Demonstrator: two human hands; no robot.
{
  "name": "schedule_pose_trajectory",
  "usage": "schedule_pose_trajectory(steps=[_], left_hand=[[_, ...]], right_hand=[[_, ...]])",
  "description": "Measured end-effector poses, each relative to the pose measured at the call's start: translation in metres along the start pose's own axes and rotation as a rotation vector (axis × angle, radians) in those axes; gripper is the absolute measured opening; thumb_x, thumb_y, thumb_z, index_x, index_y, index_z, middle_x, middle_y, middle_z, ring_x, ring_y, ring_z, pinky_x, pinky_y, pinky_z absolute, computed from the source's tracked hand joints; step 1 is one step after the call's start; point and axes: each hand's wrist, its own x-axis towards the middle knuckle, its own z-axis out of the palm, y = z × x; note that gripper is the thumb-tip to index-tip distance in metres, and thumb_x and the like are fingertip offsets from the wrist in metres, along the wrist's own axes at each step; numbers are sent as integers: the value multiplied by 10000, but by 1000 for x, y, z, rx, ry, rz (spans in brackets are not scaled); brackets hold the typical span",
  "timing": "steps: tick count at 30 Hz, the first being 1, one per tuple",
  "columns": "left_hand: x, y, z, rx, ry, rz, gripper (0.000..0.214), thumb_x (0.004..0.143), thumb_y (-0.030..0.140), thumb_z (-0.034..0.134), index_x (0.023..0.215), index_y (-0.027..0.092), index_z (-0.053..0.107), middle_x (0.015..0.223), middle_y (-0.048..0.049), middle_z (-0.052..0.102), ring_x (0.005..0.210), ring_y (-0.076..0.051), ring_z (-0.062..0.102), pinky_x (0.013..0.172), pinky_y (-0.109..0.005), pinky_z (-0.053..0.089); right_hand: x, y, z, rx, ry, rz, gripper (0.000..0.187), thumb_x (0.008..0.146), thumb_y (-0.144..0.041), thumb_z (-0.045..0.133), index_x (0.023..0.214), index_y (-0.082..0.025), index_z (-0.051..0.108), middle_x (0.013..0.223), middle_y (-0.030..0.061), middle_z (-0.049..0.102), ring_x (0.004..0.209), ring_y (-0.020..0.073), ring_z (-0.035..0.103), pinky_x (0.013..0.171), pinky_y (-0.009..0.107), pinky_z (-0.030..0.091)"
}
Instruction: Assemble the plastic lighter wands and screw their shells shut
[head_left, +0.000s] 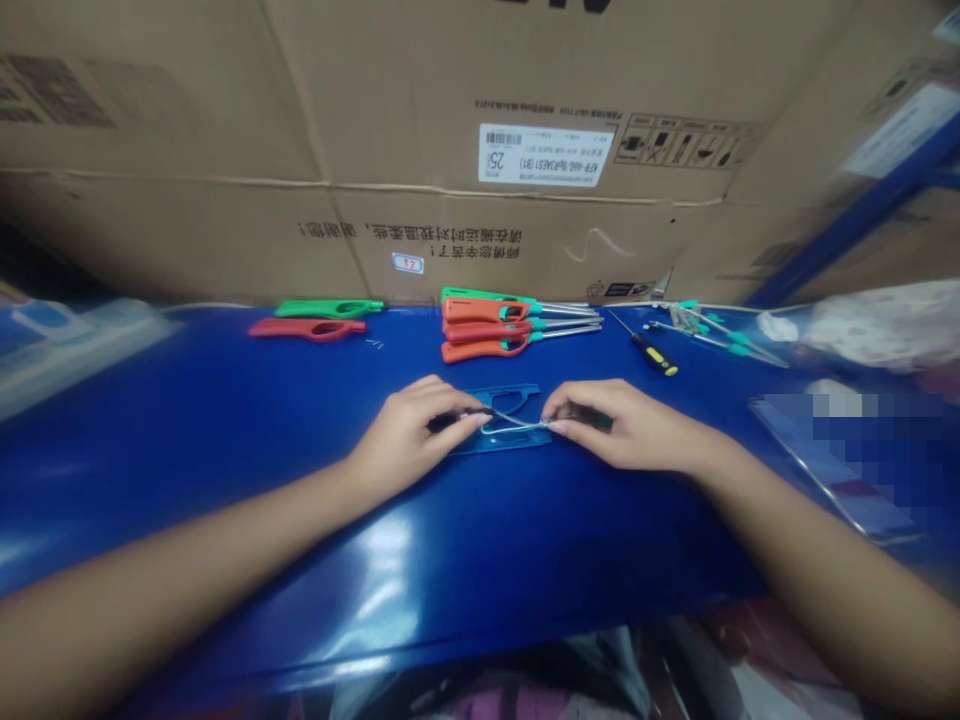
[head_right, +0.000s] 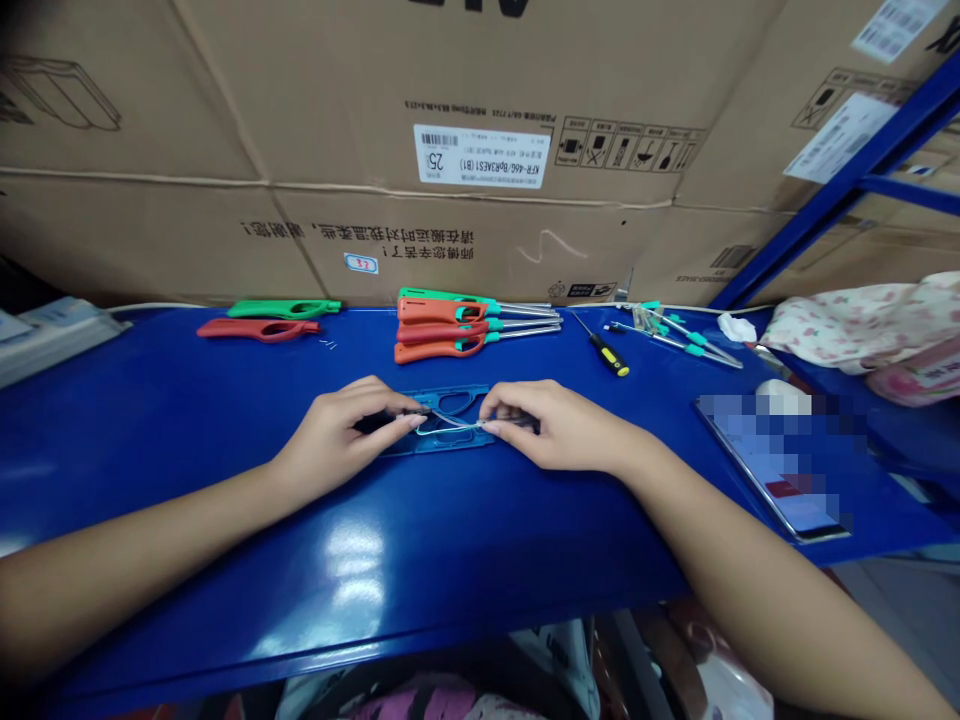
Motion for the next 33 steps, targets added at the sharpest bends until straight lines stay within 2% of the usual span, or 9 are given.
schedule_pose_trajectory(steps=[3, 7, 10, 16, 21, 28, 33], left_hand=[[-1, -1, 1, 6, -20, 31, 151, 948, 285, 649, 1022, 200, 750, 928, -43, 761, 845, -173, 653, 797, -308, 521], [-1, 0, 3, 23, -18, 43, 155, 948, 263, 632, 1022, 191, 747, 910, -51, 751, 841, -177, 653, 801, -320, 529], [-1, 0, 3, 31, -25, 48, 160, 949, 262, 621, 1012, 189, 748, 878, -54, 736, 813, -172, 650, 764, -307, 537], [-2, 1, 2, 16, -59, 45, 148, 928, 237, 658, 1033, 191, 751, 900, -45, 707, 719, -126, 630, 669, -243, 527], [-1, 0, 2, 14, -87, 11, 152, 921, 243, 670, 1037, 203, 760, 924, -40, 689, 674, -108, 606, 651, -234, 525], [-1, -1, 3, 18, -84, 14, 160, 932, 289, 656, 1013, 201, 762, 911, -36, 674, 615, -90, 558, 600, -226, 486], [0, -3, 3, 10, -80, 32, 132, 924, 248, 668, 999, 184, 755, 894, -25, 662, 597, -78, 521, 590, -216, 459]], right_hand=[[0, 0, -2, 34, 5, 58, 135, 964, -310, 579, 997, -186, 623, 800, 12, 671, 690, 129, 594, 639, 248, 465], [0, 1, -3, -8, -21, 33, 88, 937, -269, 609, 922, -187, 635, 830, 24, 676, 729, 137, 590, 667, 256, 462], [0, 3, -2, -23, -45, -5, 106, 935, -265, 619, 876, -182, 650, 843, 37, 664, 765, 149, 590, 696, 270, 470], [-1, 7, -3, -130, -96, -2, 109, 951, -266, 614, 906, -188, 675, 908, 43, 667, 803, 160, 609, 705, 280, 461], [-2, 8, -2, -200, -70, -31, 130, 966, -277, 600, 931, -194, 694, 927, 48, 674, 826, 170, 630, 723, 287, 468], [1, 9, 3, -163, -55, -51, 108, 951, -257, 625, 917, -200, 710, 929, 41, 695, 835, 162, 645, 733, 281, 485], [3, 11, 1, -209, -38, -115, 106, 944, -256, 643, 918, -200, 729, 907, 48, 697, 899, 190, 635, 812, 324, 493]])
